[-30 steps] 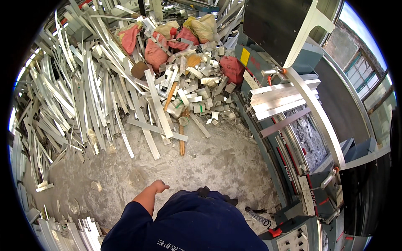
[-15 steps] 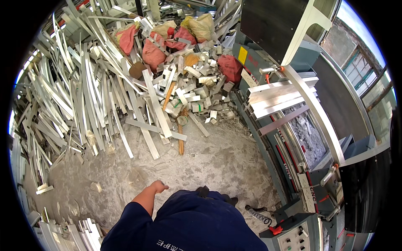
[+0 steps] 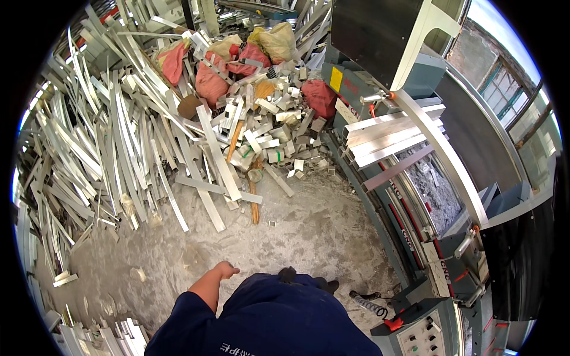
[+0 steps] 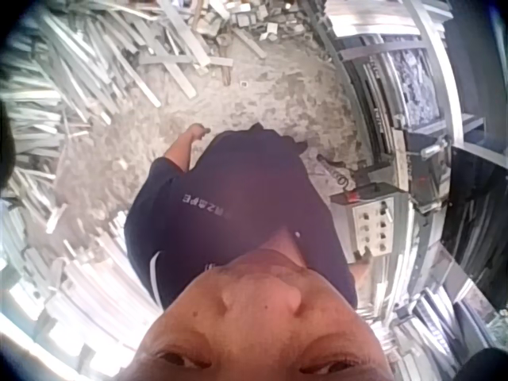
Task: The person walks through a cluttered workshop carrying long metal bars. They place the bars into a cutting machine, operate the controls to cut the metal, and then remove the cut pieces. The person repeats this process with multiple bars, stacking the finished pieces nearby.
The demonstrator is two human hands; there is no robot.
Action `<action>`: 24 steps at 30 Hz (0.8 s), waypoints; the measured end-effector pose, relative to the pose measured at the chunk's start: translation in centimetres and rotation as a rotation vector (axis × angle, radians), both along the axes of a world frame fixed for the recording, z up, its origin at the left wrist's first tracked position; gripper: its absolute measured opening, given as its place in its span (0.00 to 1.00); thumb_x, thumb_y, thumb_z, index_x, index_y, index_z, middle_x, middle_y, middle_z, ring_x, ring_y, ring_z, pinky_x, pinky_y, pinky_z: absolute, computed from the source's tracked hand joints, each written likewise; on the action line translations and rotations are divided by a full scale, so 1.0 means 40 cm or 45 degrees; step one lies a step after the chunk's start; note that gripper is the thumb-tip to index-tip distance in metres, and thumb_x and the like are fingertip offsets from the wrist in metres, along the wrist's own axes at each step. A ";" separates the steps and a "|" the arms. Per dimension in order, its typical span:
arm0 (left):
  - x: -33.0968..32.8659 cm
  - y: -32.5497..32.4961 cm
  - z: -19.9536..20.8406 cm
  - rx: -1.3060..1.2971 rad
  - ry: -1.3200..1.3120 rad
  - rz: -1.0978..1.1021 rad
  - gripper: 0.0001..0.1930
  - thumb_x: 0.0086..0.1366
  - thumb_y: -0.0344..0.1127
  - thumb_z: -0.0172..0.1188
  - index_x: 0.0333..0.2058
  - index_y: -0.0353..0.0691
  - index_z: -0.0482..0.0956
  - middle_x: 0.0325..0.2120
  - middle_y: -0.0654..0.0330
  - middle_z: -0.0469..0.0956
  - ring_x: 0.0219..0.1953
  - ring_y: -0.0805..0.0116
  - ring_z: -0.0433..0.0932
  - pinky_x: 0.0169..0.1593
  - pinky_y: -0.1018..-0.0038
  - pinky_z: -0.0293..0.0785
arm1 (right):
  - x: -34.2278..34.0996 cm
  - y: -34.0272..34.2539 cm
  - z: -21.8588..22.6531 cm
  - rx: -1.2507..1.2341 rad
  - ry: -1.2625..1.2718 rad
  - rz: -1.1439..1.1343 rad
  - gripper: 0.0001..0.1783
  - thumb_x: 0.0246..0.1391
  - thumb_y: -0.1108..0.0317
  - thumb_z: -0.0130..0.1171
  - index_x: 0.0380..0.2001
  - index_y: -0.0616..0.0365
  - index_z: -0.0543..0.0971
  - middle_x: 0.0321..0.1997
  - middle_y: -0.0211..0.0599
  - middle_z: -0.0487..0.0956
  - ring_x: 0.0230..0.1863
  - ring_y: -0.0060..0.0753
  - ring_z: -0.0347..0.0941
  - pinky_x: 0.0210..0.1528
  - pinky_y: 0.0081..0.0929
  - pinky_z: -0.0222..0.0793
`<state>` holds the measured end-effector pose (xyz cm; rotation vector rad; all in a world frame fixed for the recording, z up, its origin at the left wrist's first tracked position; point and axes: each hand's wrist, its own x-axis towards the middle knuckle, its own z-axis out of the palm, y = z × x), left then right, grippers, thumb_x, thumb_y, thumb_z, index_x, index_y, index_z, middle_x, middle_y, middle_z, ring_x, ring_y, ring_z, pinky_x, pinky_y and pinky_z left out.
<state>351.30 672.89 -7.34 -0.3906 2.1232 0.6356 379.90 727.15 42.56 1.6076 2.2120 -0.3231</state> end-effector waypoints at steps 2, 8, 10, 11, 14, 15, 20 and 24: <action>0.002 -0.005 -0.005 -0.002 0.015 -0.001 0.29 0.50 0.60 0.61 0.24 0.32 0.83 0.23 0.48 0.80 0.31 0.55 0.79 0.40 0.66 0.74 | 0.013 0.007 -0.006 -0.013 0.019 -0.027 0.34 0.44 0.67 0.59 0.58 0.56 0.68 0.53 0.47 0.76 0.54 0.45 0.72 0.58 0.36 0.64; -0.014 -0.005 0.003 -0.022 0.029 -0.048 0.29 0.49 0.61 0.61 0.21 0.34 0.82 0.21 0.50 0.80 0.29 0.56 0.79 0.39 0.66 0.74 | 0.082 0.062 -0.049 -0.071 0.089 -0.158 0.32 0.45 0.68 0.57 0.57 0.58 0.68 0.53 0.52 0.75 0.51 0.49 0.73 0.56 0.37 0.65; -0.013 -0.004 0.008 -0.014 0.038 -0.048 0.28 0.50 0.61 0.61 0.21 0.34 0.82 0.20 0.50 0.80 0.28 0.56 0.79 0.38 0.65 0.74 | 0.120 0.109 -0.085 -0.106 0.129 -0.224 0.31 0.45 0.69 0.56 0.57 0.59 0.68 0.53 0.53 0.75 0.51 0.50 0.73 0.55 0.38 0.66; -0.018 -0.001 0.012 -0.012 0.044 -0.054 0.28 0.50 0.60 0.61 0.21 0.34 0.82 0.20 0.50 0.80 0.27 0.56 0.79 0.38 0.65 0.74 | 0.147 0.140 -0.113 -0.123 0.161 -0.275 0.31 0.45 0.69 0.56 0.56 0.59 0.68 0.53 0.54 0.75 0.50 0.51 0.74 0.55 0.38 0.66; -0.035 0.001 0.005 -0.030 0.029 -0.116 0.28 0.50 0.60 0.61 0.22 0.34 0.83 0.21 0.50 0.80 0.27 0.56 0.79 0.37 0.65 0.74 | 0.239 0.266 -0.229 -0.196 0.299 -0.481 0.30 0.45 0.70 0.55 0.56 0.60 0.68 0.53 0.56 0.74 0.49 0.53 0.74 0.54 0.39 0.67; -0.031 -0.005 0.005 -0.023 0.039 -0.088 0.28 0.51 0.60 0.61 0.24 0.34 0.83 0.22 0.50 0.80 0.27 0.56 0.80 0.37 0.65 0.74 | 0.266 0.322 -0.286 -0.228 0.358 -0.574 0.30 0.45 0.71 0.55 0.56 0.60 0.68 0.53 0.57 0.74 0.49 0.53 0.74 0.54 0.40 0.67; -0.014 0.025 0.034 0.011 -0.033 -0.017 0.28 0.53 0.57 0.62 0.31 0.31 0.84 0.27 0.49 0.82 0.30 0.57 0.82 0.39 0.66 0.75 | 0.404 0.612 -0.594 -0.366 0.644 -1.168 0.28 0.45 0.72 0.53 0.55 0.62 0.69 0.53 0.60 0.74 0.47 0.56 0.75 0.52 0.41 0.69; -0.025 0.010 0.082 -0.073 -0.196 -0.081 0.29 0.55 0.56 0.61 0.38 0.28 0.82 0.35 0.49 0.82 0.35 0.57 0.82 0.43 0.64 0.74 | 0.373 0.652 -0.698 -0.060 0.586 -0.958 0.22 0.47 0.69 0.53 0.48 0.63 0.72 0.44 0.50 0.79 0.37 0.50 0.77 0.37 0.42 0.75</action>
